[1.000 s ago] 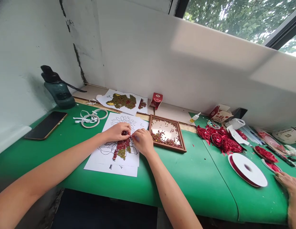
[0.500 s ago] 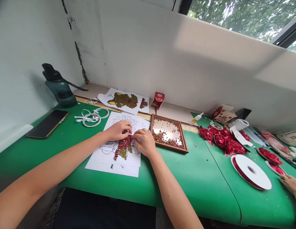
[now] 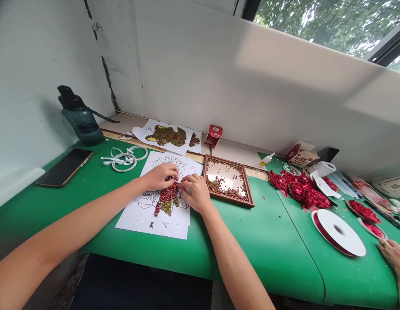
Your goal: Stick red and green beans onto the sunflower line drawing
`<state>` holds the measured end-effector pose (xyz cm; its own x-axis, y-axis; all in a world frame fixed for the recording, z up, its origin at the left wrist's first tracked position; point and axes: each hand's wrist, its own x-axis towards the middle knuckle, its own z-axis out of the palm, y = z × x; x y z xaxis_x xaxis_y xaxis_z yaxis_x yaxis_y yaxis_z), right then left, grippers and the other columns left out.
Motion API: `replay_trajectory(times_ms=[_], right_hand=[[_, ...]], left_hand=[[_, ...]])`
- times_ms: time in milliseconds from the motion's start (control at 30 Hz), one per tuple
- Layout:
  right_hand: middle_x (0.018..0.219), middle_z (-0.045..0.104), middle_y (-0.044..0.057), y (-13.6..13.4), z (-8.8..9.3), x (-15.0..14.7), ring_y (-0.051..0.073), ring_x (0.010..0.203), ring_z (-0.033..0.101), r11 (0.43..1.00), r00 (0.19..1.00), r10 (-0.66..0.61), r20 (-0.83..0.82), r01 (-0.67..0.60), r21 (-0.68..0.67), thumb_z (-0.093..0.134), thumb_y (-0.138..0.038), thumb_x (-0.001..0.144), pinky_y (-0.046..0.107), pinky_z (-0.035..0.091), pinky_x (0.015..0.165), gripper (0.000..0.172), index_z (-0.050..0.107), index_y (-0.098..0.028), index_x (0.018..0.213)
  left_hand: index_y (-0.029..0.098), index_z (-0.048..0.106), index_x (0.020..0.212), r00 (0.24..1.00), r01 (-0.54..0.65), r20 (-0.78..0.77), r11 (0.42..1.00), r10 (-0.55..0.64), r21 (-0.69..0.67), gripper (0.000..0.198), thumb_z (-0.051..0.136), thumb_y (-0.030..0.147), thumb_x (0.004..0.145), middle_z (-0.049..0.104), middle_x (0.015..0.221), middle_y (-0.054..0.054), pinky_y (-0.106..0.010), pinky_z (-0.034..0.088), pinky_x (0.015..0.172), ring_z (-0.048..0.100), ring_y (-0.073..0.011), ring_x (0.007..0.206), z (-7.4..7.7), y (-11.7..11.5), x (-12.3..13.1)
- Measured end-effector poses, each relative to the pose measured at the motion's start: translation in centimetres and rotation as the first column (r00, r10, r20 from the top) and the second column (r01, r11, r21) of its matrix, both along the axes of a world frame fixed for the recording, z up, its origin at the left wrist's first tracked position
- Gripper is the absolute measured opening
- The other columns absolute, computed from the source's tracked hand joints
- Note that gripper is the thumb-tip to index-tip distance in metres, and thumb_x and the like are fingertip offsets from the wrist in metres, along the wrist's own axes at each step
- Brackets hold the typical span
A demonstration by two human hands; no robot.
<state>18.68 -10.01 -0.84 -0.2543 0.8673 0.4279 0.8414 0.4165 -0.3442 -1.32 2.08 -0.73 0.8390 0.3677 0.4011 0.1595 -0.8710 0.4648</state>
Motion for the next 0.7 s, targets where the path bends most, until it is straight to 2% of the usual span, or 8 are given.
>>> replay_trajectory(times_ms=[333,467,567,633,700], right_hand=[[0.102,0.077,0.002,-0.1,0.1,-0.1,0.023,0.096,0.061,1.0,0.999,0.012,0.053,-0.012,0.001,0.068,-0.007,0.084,0.041,0.04,0.084,0.025,0.08,-0.028,0.092],[0.107,0.076,0.003,-0.1,0.4,0.1,0.023,0.098,0.061,0.998,0.998,-0.013,0.057,0.01,0.064,0.063,-0.01,0.09,0.04,0.041,0.087,0.027,0.079,-0.029,0.101],[0.107,0.075,0.006,-0.1,0.6,0.9,0.024,0.1,0.061,0.955,0.98,-0.194,-0.033,0.197,0.221,0.055,-0.011,0.095,0.04,0.044,0.089,0.031,0.077,-0.026,0.11],[0.11,0.074,0.007,0.0,0.6,1.9,0.026,0.103,0.061,0.883,0.927,-0.363,-0.089,0.373,0.286,0.052,-0.012,0.094,0.041,0.044,0.092,0.035,0.074,-0.024,0.118],[0.114,0.074,0.008,-0.1,0.6,2.9,0.028,0.107,0.059,0.809,0.856,-0.505,-0.112,0.515,0.284,0.051,-0.014,0.091,0.044,0.042,0.096,0.043,0.068,-0.023,0.13]], left_hand=[[0.022,0.072,0.094,1.0,0.024,-0.008,1.0,-0.024,0.005,0.014,0.06,0.015,0.092,0.069,0.103,-0.004,-0.04,0.048,0.093,0.064,-0.0236,0.101,-0.1,-0.1,0.1],[0.022,0.072,0.1,1.0,0.024,-0.01,1.0,-0.025,-0.005,0.013,0.06,0.018,0.094,0.069,0.108,-0.005,-0.04,0.048,0.093,0.064,-0.024,0.104,0.0,-0.1,0.1],[0.022,0.072,0.098,1.0,0.02,0.002,1.0,-0.02,0.0,0.011,0.062,0.018,0.094,0.068,0.111,-0.005,-0.039,0.047,0.093,0.064,-0.024,0.106,0.2,-0.2,0.0],[0.023,0.072,0.095,1.0,0.022,0.005,1.0,-0.022,-0.003,0.007,0.065,0.02,0.094,0.068,0.111,-0.004,-0.04,0.047,0.095,0.063,-0.0241,0.107,0.2,-0.2,0.0],[0.023,0.071,0.095,1.0,0.015,-0.014,1.0,-0.015,-0.02,0.004,0.069,0.025,0.094,0.068,0.11,-0.004,-0.041,0.046,0.095,0.063,-0.0247,0.107,0.1,-0.2,0.1]])
